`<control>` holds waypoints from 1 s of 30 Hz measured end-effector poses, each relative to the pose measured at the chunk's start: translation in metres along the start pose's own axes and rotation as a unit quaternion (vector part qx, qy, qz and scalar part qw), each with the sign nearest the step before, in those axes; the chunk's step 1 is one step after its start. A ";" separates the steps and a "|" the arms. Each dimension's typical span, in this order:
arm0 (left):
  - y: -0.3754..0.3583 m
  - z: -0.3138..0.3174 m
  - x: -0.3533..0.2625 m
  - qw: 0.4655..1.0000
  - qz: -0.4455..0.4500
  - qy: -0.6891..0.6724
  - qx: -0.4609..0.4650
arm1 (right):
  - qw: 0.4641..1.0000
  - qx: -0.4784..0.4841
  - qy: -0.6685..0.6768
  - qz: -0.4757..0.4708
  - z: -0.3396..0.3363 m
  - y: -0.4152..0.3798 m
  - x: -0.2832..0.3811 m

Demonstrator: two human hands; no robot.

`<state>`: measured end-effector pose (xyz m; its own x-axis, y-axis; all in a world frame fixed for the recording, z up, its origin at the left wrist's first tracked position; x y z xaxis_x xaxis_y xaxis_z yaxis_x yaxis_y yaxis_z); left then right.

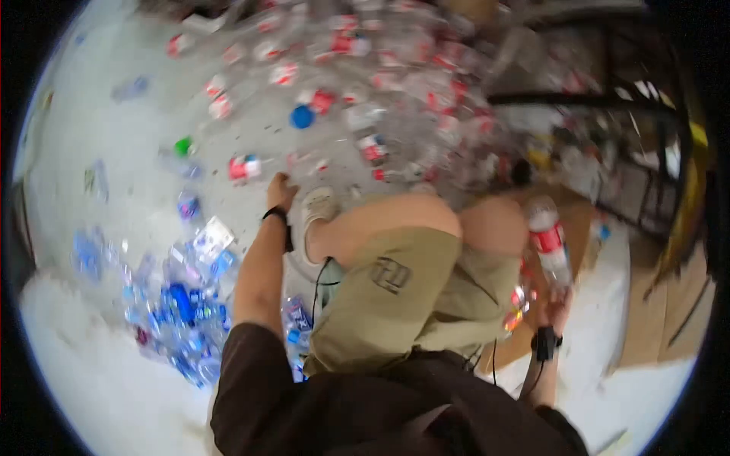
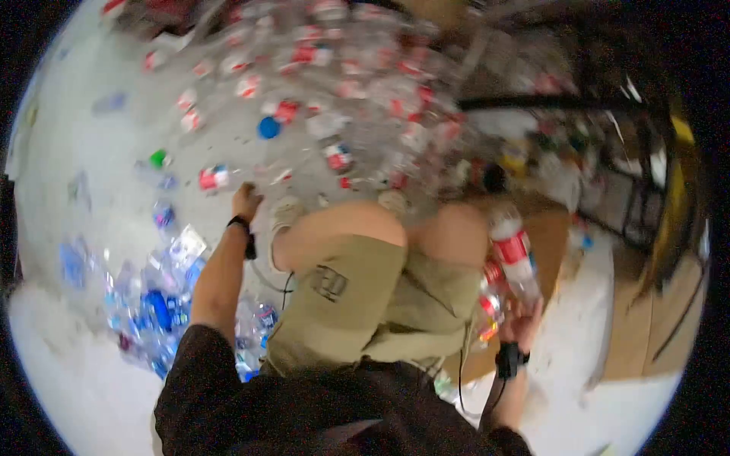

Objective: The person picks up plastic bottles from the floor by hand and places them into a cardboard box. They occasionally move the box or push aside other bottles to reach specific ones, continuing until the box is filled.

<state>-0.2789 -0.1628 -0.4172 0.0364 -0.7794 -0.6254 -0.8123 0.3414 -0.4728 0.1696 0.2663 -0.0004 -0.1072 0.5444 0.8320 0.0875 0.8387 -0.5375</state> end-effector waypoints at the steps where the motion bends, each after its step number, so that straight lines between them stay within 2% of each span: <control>1: -0.001 0.001 0.018 0.999 -0.012 -0.051 0.003 | 0.991 0.129 0.011 -0.012 -0.019 0.013 -0.008; 2: -0.008 -0.007 0.021 0.997 -0.036 -0.060 0.023 | 0.997 0.066 0.044 0.011 -0.039 0.011 -0.014; 3: -0.010 -0.007 0.045 0.987 -0.007 -0.161 -0.004 | 0.998 0.001 0.067 -0.007 -0.074 0.023 -0.022; 4: -0.026 -0.028 0.022 0.986 0.024 -0.162 0.010 | 0.995 -0.002 0.088 -0.034 -0.084 0.018 -0.022; 5: -0.060 -0.059 -0.018 0.971 0.059 -0.232 0.008 | 0.986 -0.010 0.164 -0.016 -0.150 0.026 -0.049; 6: -0.080 -0.080 -0.036 0.992 0.052 -0.117 -0.006 | 0.977 0.020 0.212 0.013 -0.181 0.050 -0.069; 7: -0.091 -0.088 -0.020 0.993 0.024 -0.119 0.002 | 0.973 0.010 0.232 0.007 -0.193 0.044 -0.078; 9: -0.111 -0.105 -0.003 0.984 -0.039 -0.172 -0.009 | 0.948 -0.159 0.274 0.029 -0.217 0.036 -0.094; 10: -0.130 -0.116 -0.008 0.972 -0.068 -0.222 -0.026 | 0.918 -0.130 0.367 0.071 -0.235 0.049 -0.118; 11: -0.149 -0.129 -0.019 0.969 -0.065 -0.230 -0.059 | 0.965 -0.047 0.259 0.015 -0.290 0.097 -0.152; 12: -0.165 -0.141 -0.027 0.965 -0.061 -0.239 -0.095 | 0.986 0.022 0.154 -0.059 -0.341 0.138 -0.183; 13: -0.176 -0.148 -0.025 0.959 -0.059 -0.257 -0.103 | 0.984 0.023 0.166 -0.063 -0.341 0.144 -0.188; 15: -0.197 -0.160 -0.026 0.948 -0.056 -0.284 -0.132 | 0.995 -0.038 0.051 -0.075 -0.316 0.151 -0.196; 16: -0.208 -0.165 -0.030 0.941 -0.062 -0.303 -0.138 | 0.939 -0.113 0.317 0.071 -0.230 0.085 -0.150; 18: -0.223 -0.175 -0.038 0.939 -0.058 -0.307 -0.140 | 0.994 -0.040 0.101 -0.029 -0.250 0.140 -0.168; 20: -0.238 -0.183 -0.058 0.938 -0.045 -0.310 -0.148 | 0.980 -0.057 -0.171 -0.084 -0.221 0.159 -0.146; 21: -0.243 -0.187 -0.068 0.937 -0.040 -0.313 -0.151 | 0.965 0.093 0.002 -0.243 -0.200 0.188 -0.147; 22: -0.245 -0.193 -0.076 0.938 -0.031 -0.310 -0.153 | 0.938 -0.042 0.343 0.025 -0.167 0.129 -0.122; 24: -0.248 -0.202 -0.094 0.936 0.008 -0.320 -0.144 | 0.963 -0.059 0.253 0.070 -0.166 0.141 -0.128; 25: -0.252 -0.209 -0.111 0.936 0.022 -0.316 -0.154 | 0.972 -0.133 0.181 0.076 -0.163 0.121 -0.121; 26: -0.255 -0.215 -0.129 0.936 0.031 -0.314 -0.152 | 0.970 -0.133 0.190 0.075 -0.159 0.109 -0.117; 28: -0.265 -0.231 -0.172 0.931 0.086 -0.313 -0.168 | 0.980 0.055 0.158 0.112 -0.126 0.094 -0.116; 29: -0.271 -0.236 -0.198 0.938 0.113 -0.283 -0.166 | 0.985 0.079 0.135 0.075 -0.117 0.098 -0.122; 30: -0.279 -0.238 -0.223 0.938 0.117 -0.282 -0.165 | 0.983 0.111 0.128 0.064 -0.094 0.058 -0.093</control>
<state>-0.1991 -0.2092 0.0022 0.0612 -0.2706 -0.9607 -0.9691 0.2142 -0.1221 0.2782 0.2628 -0.0964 0.1458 0.6485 0.7472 -0.1383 0.7612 -0.6336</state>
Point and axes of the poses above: each hand's wrist, its own y-axis towards the middle knuckle, its own z-axis out of the palm, x = y × z, the point moved 8 cm from there along y, towards the middle knuckle, and after that the axes turned 3 degrees about z, right-handed, at the moved point
